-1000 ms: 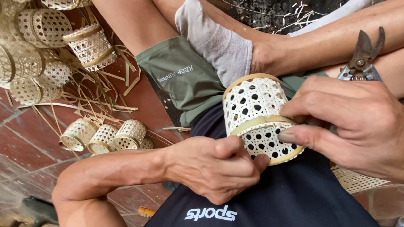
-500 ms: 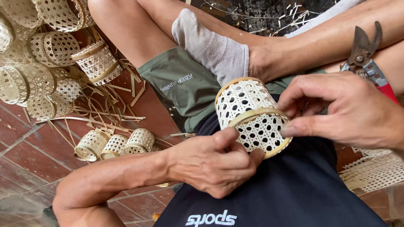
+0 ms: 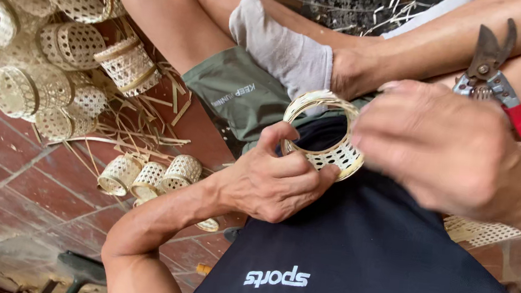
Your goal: The person sits on the workshop floor assembling woven bamboo lampshade bodies. They trim bamboo strips with pliers, bend a strip into a ring, fit the ring into the top of a woven cylinder, and press and adjust the rim to secure it before setting the finished piece aside.
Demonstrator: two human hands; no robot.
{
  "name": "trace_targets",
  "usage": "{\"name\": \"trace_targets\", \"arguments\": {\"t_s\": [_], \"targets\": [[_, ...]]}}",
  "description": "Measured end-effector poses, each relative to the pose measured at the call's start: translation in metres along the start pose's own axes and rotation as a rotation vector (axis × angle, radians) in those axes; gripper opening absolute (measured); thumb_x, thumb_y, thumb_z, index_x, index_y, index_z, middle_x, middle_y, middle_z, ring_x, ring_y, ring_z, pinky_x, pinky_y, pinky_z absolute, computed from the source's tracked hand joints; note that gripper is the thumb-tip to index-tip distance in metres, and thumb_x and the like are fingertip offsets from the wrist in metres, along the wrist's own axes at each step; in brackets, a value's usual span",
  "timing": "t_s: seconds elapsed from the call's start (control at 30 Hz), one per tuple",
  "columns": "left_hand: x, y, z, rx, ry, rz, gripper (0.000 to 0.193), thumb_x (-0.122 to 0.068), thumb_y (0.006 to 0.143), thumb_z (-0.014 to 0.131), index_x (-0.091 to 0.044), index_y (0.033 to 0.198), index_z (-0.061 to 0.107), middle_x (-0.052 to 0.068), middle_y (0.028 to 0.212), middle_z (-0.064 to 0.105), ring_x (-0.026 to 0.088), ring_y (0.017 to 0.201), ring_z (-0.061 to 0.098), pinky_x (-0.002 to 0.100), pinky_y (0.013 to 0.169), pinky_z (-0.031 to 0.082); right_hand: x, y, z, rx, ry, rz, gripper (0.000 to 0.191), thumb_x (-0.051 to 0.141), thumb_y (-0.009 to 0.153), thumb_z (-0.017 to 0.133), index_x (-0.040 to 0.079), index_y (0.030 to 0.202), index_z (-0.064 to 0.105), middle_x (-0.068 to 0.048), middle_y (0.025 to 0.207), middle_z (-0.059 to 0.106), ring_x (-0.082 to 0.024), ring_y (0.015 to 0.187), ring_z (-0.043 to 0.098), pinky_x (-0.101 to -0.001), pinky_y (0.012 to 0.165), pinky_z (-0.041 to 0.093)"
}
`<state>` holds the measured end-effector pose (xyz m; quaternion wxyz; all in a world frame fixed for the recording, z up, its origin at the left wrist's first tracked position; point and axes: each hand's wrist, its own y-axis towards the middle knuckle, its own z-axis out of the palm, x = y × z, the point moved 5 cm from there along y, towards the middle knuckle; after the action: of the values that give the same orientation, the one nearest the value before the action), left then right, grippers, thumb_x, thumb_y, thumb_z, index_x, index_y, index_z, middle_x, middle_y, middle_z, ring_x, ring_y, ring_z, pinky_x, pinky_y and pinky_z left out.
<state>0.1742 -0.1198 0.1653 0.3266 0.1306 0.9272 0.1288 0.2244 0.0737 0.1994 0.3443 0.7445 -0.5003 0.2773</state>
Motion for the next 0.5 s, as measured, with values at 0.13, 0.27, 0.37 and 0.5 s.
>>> {"name": "trace_targets", "arguments": {"t_s": [0.13, 0.27, 0.37, 0.5], "targets": [[-0.003, 0.0, -0.001, -0.003, -0.041, 0.071, 0.034, -0.019, 0.086, 0.067, 0.002, 0.113, 0.071, 0.004, 0.111, 0.063, 0.017, 0.09, 0.054, 0.055, 0.098, 0.043, 0.015, -0.004, 0.022, 0.284, 0.0, -0.16, 0.034, 0.028, 0.085, 0.071, -0.002, 0.099, 0.066, -0.01, 0.095, 0.064, -0.028, 0.099, 0.066, -0.049, 0.098, 0.051], [-0.005, 0.008, -0.003, 0.024, 0.021, 0.155, 0.031, -0.02, 0.086, 0.066, 0.002, 0.108, 0.07, 0.007, 0.115, 0.064, 0.019, 0.094, 0.051, 0.053, 0.099, 0.043, 0.012, -0.008, 0.033, 0.489, -0.118, -0.3, 0.024, 0.023, 0.078, 0.064, 0.001, 0.087, 0.063, -0.009, 0.088, 0.061, -0.027, 0.092, 0.063, -0.0434, 0.093, 0.05], [-0.008, 0.019, -0.011, 0.076, -0.011, 0.213, 0.029, -0.025, 0.088, 0.065, 0.001, 0.099, 0.07, 0.005, 0.1, 0.057, 0.02, 0.095, 0.05, 0.053, 0.1, 0.044, 0.013, -0.003, 0.011, 0.462, -0.158, -0.295, 0.025, 0.019, 0.071, 0.059, 0.003, 0.089, 0.065, -0.005, 0.09, 0.059, -0.024, 0.093, 0.063, -0.0429, 0.083, 0.045], [-0.015, 0.028, -0.026, 0.206, 0.009, 0.358, 0.022, -0.03, 0.077, 0.065, -0.008, 0.075, 0.066, 0.001, 0.086, 0.05, 0.022, 0.092, 0.052, 0.056, 0.097, 0.044, 0.005, -0.009, 0.014, 0.777, -0.148, -0.17, 0.024, 0.022, 0.065, 0.062, 0.007, 0.083, 0.068, -0.001, 0.088, 0.058, -0.024, 0.088, 0.061, -0.0423, 0.068, 0.043]]}}
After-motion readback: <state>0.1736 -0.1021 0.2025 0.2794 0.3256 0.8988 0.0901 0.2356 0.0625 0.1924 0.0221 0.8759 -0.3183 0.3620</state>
